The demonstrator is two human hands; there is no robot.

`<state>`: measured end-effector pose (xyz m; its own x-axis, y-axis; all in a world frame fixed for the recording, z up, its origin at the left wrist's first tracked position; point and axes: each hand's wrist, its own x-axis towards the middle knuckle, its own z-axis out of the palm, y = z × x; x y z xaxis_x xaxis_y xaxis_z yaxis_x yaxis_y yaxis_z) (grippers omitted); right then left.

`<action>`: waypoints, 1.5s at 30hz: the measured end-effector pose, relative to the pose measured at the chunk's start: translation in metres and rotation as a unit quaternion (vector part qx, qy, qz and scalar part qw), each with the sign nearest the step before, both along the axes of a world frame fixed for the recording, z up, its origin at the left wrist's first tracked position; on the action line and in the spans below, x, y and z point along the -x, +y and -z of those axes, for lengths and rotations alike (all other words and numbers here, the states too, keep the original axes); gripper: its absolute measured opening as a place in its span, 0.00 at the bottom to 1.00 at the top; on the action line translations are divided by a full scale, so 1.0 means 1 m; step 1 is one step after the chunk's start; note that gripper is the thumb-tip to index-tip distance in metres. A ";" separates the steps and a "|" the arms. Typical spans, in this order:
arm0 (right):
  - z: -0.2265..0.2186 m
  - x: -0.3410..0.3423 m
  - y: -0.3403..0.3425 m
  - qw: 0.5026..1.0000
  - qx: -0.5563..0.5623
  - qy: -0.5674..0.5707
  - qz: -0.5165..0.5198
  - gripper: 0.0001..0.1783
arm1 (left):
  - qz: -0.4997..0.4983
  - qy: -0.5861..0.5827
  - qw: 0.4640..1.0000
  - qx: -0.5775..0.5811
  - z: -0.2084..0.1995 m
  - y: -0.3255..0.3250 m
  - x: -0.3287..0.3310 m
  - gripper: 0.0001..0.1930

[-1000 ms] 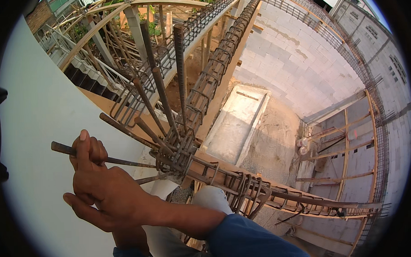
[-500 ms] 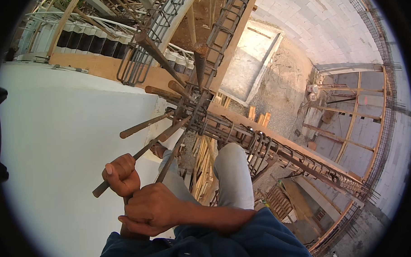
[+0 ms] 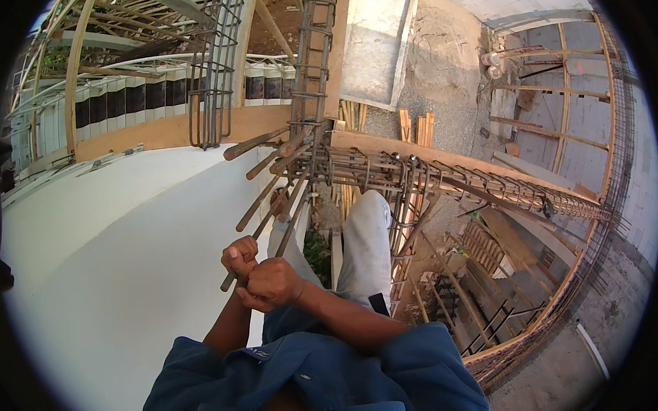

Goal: The person assembles a rebar cage on a construction site. They position and align multiple steel bars, then secure them by tying wire at intersections. The person works on a narrow ledge, handling bars one at a time and using wire to fasten the structure.

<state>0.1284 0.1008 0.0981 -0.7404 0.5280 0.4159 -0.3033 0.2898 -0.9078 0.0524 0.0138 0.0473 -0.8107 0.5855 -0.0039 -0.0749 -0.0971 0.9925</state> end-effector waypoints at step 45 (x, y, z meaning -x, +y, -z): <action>0.012 0.009 -0.041 0.896 0.051 -0.224 0.381 0.17 | 0.333 -0.513 0.675 0.414 0.053 0.019 0.075 0.22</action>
<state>0.1199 0.0601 0.0857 -0.2295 0.9694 0.0873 0.3482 0.1656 -0.9227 -0.0228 0.0330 -0.0053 0.3081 0.2715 -0.9118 -0.5166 0.8525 0.0793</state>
